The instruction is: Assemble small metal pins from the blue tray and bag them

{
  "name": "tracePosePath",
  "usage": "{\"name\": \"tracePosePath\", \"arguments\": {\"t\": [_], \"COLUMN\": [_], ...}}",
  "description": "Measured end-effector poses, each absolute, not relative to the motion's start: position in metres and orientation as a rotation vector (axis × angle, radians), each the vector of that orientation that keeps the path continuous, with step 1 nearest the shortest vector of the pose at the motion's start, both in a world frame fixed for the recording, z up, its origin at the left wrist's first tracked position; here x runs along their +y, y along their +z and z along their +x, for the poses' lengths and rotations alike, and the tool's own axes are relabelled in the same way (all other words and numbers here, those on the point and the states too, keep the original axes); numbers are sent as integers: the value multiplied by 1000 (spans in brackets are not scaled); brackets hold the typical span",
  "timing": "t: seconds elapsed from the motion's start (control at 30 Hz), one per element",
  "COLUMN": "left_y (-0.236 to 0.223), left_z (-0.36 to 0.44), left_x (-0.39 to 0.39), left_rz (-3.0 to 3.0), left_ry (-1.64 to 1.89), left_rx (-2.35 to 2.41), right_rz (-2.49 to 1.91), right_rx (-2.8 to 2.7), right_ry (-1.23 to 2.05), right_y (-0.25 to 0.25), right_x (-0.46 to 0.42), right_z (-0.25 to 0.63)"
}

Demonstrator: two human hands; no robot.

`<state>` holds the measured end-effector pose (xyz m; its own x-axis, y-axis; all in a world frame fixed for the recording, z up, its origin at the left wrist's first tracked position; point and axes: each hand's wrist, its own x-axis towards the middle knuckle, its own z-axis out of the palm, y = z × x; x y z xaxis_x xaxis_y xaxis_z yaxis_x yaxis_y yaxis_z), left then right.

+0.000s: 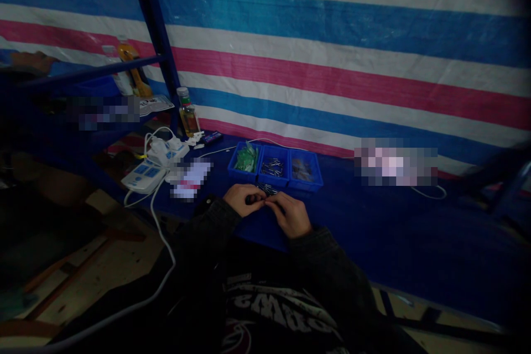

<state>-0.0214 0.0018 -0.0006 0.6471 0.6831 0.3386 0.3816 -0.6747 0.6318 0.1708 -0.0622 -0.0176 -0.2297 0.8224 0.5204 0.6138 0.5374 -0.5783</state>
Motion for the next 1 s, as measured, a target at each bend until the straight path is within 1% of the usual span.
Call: {"name": "tracePosePath", "arguments": {"t": [0.23,0.53,1.0], "left_y": [-1,1,3], "left_z": [-20,-21,-22], "left_x": [0,-5,-3], "left_rz": [2337,2292,2267], "left_ry": [785,872,869], "left_rx": [750,822,873], "right_rz": [-1208,-1246,-1271], "right_rx": [-1944,-2018,-1980], "right_ry": [308,280,247], "right_y": [-18,-21,-18], "right_x": [-62,-59,-60], "right_z": [171,172,172]}}
